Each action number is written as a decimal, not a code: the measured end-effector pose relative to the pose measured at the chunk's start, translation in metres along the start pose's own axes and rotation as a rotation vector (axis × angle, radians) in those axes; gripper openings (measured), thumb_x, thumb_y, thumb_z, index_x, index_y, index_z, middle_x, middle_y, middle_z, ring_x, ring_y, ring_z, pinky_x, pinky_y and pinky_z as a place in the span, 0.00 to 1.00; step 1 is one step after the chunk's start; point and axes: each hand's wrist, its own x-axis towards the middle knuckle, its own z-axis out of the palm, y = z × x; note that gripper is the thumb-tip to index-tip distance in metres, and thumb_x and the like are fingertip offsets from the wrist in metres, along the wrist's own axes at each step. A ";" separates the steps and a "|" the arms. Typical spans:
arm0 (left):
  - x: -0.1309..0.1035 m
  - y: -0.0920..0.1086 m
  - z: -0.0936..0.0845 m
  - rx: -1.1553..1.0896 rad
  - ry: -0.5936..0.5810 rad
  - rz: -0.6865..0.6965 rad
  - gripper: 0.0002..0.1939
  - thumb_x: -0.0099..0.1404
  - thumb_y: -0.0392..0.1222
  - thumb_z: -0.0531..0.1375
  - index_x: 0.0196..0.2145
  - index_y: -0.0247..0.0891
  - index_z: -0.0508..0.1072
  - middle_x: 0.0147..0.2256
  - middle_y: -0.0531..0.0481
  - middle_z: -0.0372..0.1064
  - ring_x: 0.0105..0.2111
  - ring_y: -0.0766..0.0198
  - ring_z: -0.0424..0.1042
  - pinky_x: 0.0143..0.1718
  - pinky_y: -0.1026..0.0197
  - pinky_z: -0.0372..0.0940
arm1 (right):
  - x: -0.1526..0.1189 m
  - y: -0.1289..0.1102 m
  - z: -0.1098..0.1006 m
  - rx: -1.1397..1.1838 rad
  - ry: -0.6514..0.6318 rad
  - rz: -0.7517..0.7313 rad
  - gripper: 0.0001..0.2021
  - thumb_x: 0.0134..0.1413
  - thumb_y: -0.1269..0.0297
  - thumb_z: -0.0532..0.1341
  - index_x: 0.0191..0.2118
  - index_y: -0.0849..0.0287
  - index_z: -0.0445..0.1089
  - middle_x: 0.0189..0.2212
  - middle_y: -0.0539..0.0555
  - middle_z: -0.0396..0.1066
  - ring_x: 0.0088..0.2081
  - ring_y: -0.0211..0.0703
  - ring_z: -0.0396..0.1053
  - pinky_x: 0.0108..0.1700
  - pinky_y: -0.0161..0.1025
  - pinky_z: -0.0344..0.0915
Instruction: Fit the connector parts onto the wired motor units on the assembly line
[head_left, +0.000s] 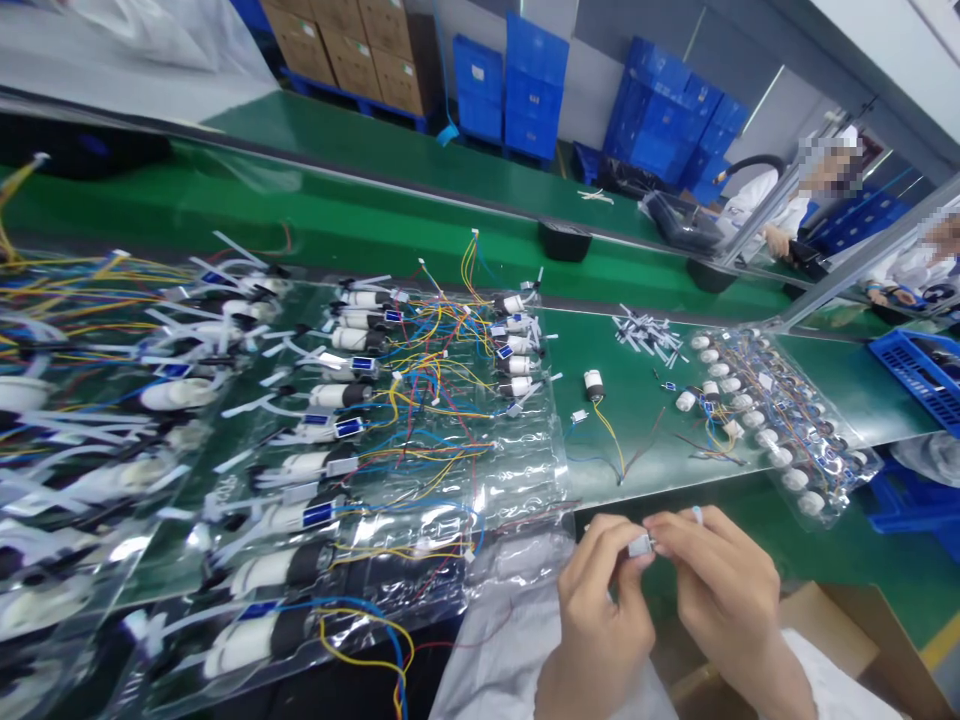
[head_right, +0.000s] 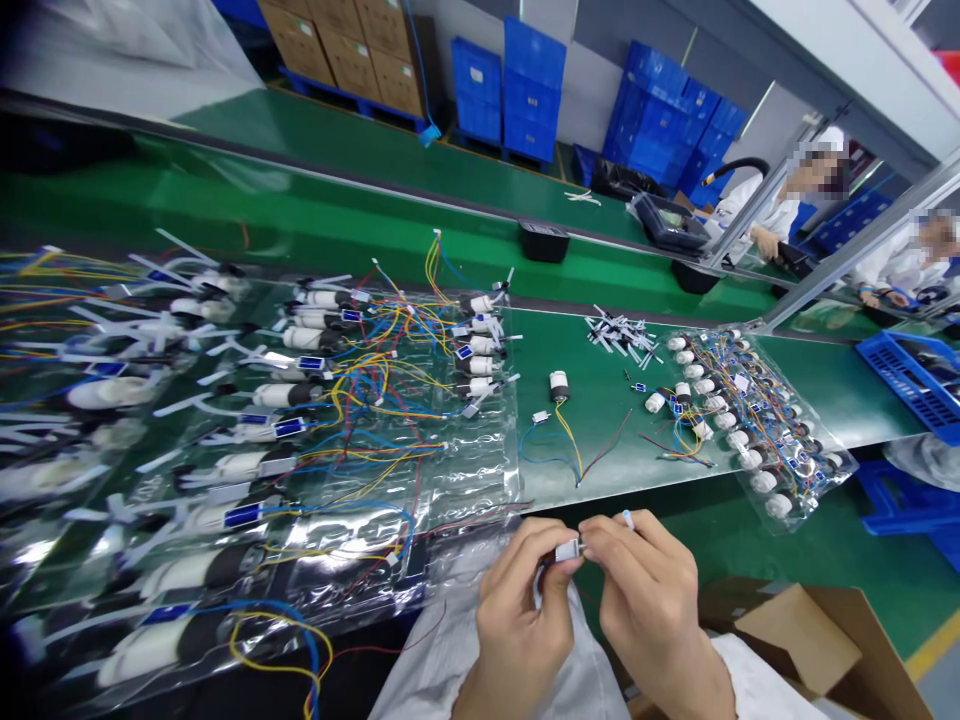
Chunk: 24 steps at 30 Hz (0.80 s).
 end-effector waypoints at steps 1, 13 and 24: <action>-0.002 0.000 0.000 0.023 0.005 0.019 0.15 0.69 0.23 0.57 0.42 0.42 0.73 0.34 0.51 0.72 0.32 0.64 0.74 0.34 0.67 0.66 | 0.001 0.000 -0.001 -0.007 -0.014 -0.002 0.20 0.58 0.89 0.54 0.45 0.58 0.73 0.38 0.57 0.82 0.33 0.42 0.71 0.34 0.37 0.70; 0.000 0.017 -0.036 0.215 -0.444 -0.119 0.05 0.73 0.43 0.63 0.43 0.40 0.71 0.36 0.49 0.74 0.34 0.58 0.75 0.36 0.60 0.66 | 0.013 0.019 -0.054 0.312 -0.518 0.357 0.11 0.71 0.58 0.61 0.37 0.52 0.77 0.32 0.51 0.80 0.36 0.45 0.77 0.38 0.37 0.70; 0.036 0.064 -0.134 0.214 -0.605 -0.484 0.14 0.79 0.48 0.51 0.36 0.42 0.66 0.29 0.54 0.70 0.30 0.63 0.70 0.36 0.61 0.61 | 0.101 0.027 -0.020 0.674 -0.538 0.379 0.15 0.77 0.52 0.51 0.40 0.55 0.65 0.26 0.51 0.76 0.23 0.38 0.75 0.26 0.32 0.70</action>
